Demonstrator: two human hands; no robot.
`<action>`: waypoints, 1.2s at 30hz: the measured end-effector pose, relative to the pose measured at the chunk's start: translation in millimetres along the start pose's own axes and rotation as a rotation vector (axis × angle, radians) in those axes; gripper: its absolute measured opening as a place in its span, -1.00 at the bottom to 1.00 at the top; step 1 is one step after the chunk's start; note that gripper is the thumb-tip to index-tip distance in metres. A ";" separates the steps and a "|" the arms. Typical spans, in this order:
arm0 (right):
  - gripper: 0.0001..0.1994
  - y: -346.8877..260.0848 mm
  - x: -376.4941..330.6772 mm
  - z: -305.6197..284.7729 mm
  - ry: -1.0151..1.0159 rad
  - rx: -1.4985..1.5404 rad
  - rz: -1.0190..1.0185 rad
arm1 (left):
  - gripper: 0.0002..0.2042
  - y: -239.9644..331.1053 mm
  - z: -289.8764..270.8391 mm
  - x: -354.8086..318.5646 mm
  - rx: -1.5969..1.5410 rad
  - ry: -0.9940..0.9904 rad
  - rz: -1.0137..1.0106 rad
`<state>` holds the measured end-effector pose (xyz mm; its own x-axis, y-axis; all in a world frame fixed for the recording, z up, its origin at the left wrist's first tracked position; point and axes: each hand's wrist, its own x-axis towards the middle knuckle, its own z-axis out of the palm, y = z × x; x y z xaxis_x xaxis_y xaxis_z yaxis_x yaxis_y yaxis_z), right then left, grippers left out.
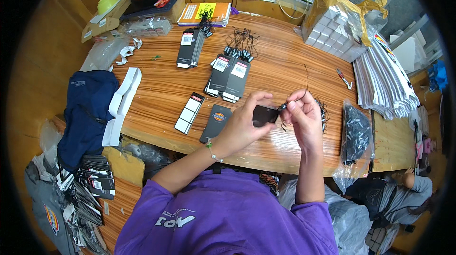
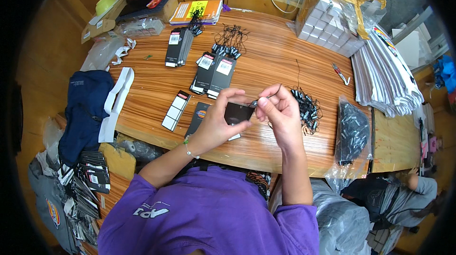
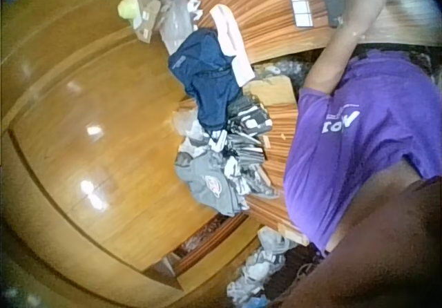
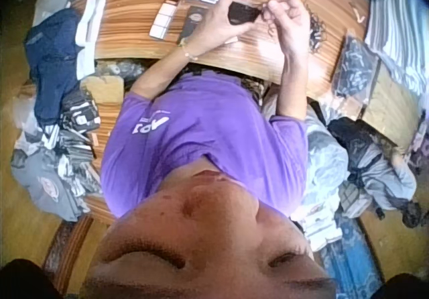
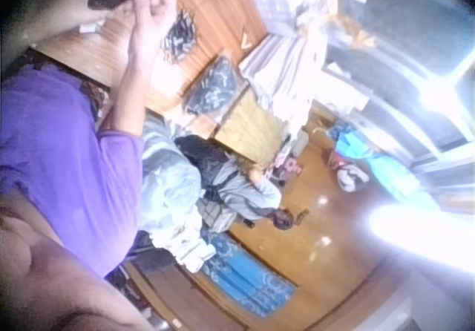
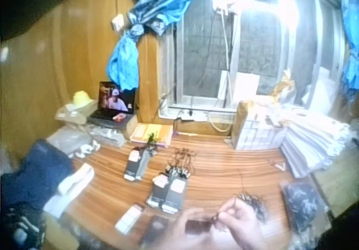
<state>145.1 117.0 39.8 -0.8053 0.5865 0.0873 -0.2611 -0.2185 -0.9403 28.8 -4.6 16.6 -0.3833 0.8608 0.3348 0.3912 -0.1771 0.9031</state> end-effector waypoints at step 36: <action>-0.94 34.8 -22.1 -43.3 -0.217 -1.125 -0.004 | -0.59 -48.5 7.5 34.9 0.868 -0.587 0.263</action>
<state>176.9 130.2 -9.1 -0.9087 0.4152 0.0429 0.2727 0.6685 -0.6920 2.8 37.7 -17.5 0.1700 0.9803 0.1009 0.9506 -0.1901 0.2455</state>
